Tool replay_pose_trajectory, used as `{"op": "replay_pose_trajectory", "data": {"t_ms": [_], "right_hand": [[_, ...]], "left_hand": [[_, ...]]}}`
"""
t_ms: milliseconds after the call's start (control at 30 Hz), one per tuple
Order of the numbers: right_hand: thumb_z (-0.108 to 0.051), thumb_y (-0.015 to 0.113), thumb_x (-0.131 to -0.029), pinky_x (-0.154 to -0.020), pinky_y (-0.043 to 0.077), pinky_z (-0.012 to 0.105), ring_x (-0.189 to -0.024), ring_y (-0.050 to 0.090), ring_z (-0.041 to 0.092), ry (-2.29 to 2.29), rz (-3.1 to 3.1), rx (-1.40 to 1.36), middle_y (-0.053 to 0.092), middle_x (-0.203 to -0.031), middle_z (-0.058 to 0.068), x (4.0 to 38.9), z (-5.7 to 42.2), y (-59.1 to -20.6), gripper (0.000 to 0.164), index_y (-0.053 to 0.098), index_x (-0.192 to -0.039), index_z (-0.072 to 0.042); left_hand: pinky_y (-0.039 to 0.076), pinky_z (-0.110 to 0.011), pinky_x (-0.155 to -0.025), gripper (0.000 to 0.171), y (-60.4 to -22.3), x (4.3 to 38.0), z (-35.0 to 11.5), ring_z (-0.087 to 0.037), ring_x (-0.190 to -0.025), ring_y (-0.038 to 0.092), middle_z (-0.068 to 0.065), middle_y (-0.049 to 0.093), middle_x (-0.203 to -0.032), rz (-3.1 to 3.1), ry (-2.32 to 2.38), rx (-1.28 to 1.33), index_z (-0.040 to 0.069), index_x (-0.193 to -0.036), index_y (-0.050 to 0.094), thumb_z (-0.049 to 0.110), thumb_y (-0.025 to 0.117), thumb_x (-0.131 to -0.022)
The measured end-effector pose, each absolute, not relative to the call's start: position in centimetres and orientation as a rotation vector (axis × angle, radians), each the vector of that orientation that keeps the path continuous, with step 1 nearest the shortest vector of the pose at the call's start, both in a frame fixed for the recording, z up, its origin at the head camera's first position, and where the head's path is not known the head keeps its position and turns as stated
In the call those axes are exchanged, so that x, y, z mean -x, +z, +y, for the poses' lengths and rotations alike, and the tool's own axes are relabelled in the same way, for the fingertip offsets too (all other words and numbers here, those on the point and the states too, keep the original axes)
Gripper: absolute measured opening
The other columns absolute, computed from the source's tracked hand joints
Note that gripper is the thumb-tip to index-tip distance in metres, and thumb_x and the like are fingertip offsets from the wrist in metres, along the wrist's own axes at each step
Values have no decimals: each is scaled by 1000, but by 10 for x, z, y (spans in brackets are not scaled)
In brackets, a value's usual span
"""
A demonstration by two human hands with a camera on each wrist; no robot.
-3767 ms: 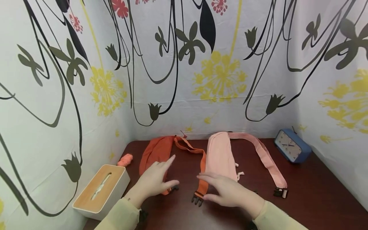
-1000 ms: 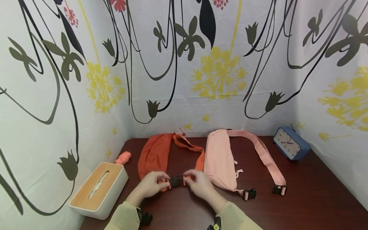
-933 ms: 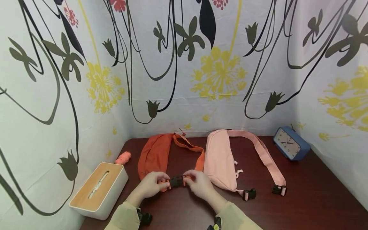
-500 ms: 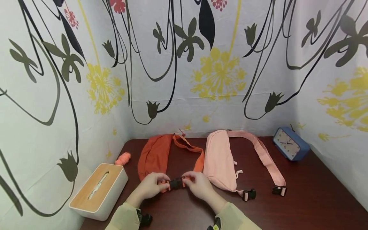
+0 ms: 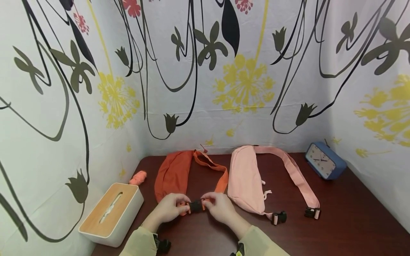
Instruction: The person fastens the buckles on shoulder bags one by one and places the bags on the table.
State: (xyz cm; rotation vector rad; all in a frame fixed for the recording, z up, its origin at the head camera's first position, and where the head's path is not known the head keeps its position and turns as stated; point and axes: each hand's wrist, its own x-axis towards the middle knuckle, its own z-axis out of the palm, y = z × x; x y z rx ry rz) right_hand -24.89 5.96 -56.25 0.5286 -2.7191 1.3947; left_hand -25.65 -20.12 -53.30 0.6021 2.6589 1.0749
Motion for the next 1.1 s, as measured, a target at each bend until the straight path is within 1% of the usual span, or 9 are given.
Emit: {"op": "replay_pose_trajectory", "data": {"t_ms": [167, 333, 467, 733, 967, 1100], "right_hand": [[-23, 77, -104, -69, 49, 24, -74, 60, 1, 1415, -2708, -531, 80, -96, -8, 249, 59, -563, 8, 83, -108, -23], [-21, 78, -103, -69, 48, 24, -74, 59, 0, 1424, -2689, -530, 79, -94, -9, 250, 58, -562, 8, 83, -105, -25], [-18, 79, -102, -67, 48, 24, -71, 59, 0, 1447, -2681, -532, 78, -89, -10, 250, 57, -561, 9, 83, -104, -25], [-14, 80, -101, -65, 49, 23, -69, 59, 0, 1505, -2671, -540, 76, -83, -9, 250, 56, -561, 9, 83, -103, -23], [-11, 80, -100, -63, 49, 22, -66, 58, 1, 1558, -2652, -548, 74, -80, -6, 248, 54, -560, 8, 82, -101, -18], [-11, 80, -100, -63, 48, 23, -66, 57, 1, 1558, -2675, -531, 73, -79, -7, 248, 52, -560, 9, 82, -100, -19]], "left_hand": [[44, -28, -63, 7, -533, 256, -200, -10, -67, 56, 6, 64, -78, 2662, 1072, -600, 23, -108, 81, 26, 80, -102], [44, -28, -63, 6, -533, 256, -199, -11, -66, 56, 6, 64, -77, 2666, 1079, -592, 23, -106, 81, 25, 81, -101], [44, -27, -62, 5, -533, 255, -198, -10, -65, 57, 6, 64, -77, 2660, 1096, -588, 23, -105, 80, 23, 81, -100], [46, -27, -63, 4, -533, 255, -197, -10, -65, 58, 6, 65, -76, 2654, 1118, -585, 22, -103, 80, 21, 82, -100], [45, -26, -62, 4, -534, 255, -197, -10, -64, 57, 6, 65, -75, 2657, 1132, -579, 22, -99, 79, 19, 82, -99], [46, -26, -61, 5, -534, 255, -197, -10, -64, 58, 6, 66, -74, 2656, 1136, -588, 22, -98, 79, 17, 82, -99]]}}
